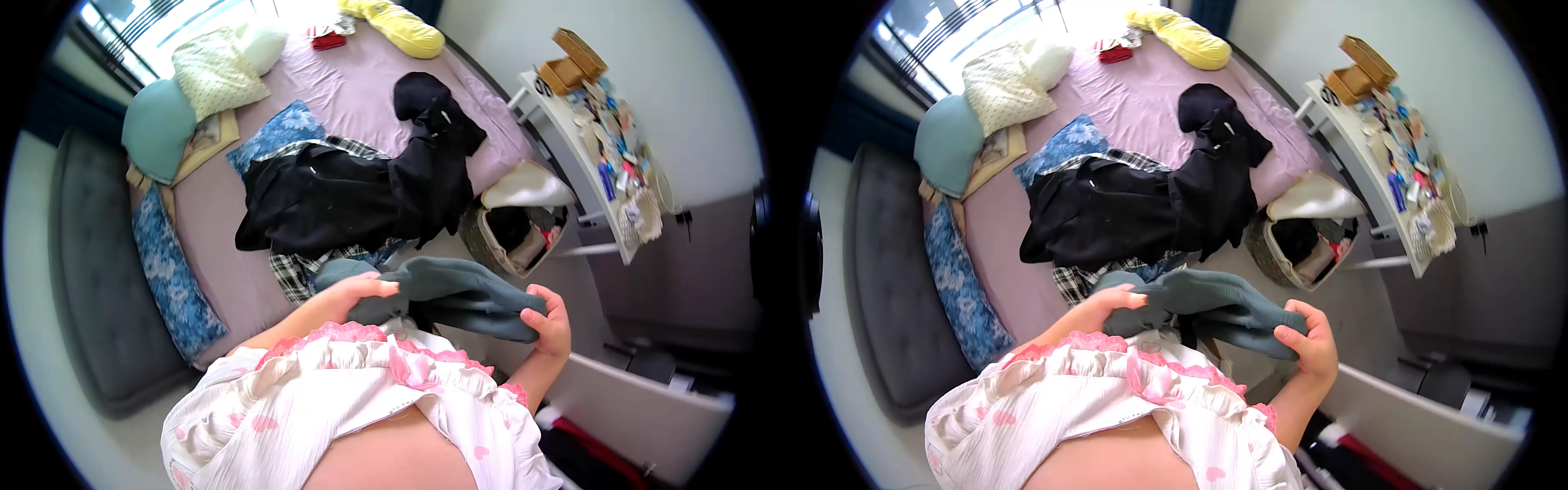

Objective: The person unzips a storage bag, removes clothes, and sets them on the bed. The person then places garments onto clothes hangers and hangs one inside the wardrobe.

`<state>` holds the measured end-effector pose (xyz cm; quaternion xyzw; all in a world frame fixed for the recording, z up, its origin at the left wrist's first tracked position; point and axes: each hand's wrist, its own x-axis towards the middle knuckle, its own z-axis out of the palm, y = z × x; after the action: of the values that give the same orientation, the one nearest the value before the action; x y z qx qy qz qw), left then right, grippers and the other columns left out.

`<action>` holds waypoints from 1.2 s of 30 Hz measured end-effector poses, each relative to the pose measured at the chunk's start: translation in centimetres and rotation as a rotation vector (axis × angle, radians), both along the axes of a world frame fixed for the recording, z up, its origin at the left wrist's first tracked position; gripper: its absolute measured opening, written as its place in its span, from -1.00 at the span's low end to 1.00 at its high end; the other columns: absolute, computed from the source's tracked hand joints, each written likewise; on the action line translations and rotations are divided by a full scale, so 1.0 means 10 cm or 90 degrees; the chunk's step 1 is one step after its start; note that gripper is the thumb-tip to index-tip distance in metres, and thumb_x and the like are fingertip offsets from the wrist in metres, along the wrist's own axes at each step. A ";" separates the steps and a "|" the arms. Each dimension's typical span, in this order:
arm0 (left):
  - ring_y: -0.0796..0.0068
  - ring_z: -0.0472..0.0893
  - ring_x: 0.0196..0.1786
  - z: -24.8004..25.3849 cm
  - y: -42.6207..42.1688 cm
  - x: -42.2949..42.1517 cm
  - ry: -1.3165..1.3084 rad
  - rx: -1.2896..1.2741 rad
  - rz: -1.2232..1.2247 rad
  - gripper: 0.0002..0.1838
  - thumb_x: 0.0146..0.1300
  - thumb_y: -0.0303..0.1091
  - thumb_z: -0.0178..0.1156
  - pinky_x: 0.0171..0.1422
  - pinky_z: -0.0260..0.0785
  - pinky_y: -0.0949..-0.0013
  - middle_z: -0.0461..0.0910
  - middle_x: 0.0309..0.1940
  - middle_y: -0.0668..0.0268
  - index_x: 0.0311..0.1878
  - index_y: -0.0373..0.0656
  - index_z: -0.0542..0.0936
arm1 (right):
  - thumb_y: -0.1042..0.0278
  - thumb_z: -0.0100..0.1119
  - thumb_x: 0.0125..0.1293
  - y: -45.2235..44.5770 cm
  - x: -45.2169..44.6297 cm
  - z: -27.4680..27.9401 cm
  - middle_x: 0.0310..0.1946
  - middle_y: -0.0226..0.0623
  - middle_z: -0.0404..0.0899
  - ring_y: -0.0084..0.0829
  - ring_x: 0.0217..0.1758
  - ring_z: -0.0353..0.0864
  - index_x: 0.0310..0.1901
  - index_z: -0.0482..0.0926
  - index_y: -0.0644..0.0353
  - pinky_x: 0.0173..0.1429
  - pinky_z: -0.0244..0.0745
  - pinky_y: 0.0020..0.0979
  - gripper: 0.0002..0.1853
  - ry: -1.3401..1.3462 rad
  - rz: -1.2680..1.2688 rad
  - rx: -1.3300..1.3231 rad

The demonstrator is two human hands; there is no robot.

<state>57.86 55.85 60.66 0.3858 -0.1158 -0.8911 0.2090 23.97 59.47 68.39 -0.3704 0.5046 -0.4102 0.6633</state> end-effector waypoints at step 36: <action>0.13 0.54 0.12 0.04 -1.58 1.24 0.453 -0.654 0.690 -0.10 0.12 0.43 0.11 0.30 0.34 -0.04 0.55 0.10 0.05 0.12 -0.34 0.50 | 0.46 0.26 0.23 -3.21 1.02 0.32 -0.42 -0.41 0.52 -0.68 -0.42 0.46 -0.34 0.38 0.17 -0.34 0.34 -0.64 -0.81 -0.162 0.218 -0.131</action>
<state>70.27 40.03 61.05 -0.0608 -0.2335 -0.5719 0.7841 34.17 27.40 71.57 -0.4614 0.3027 -0.3843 0.7402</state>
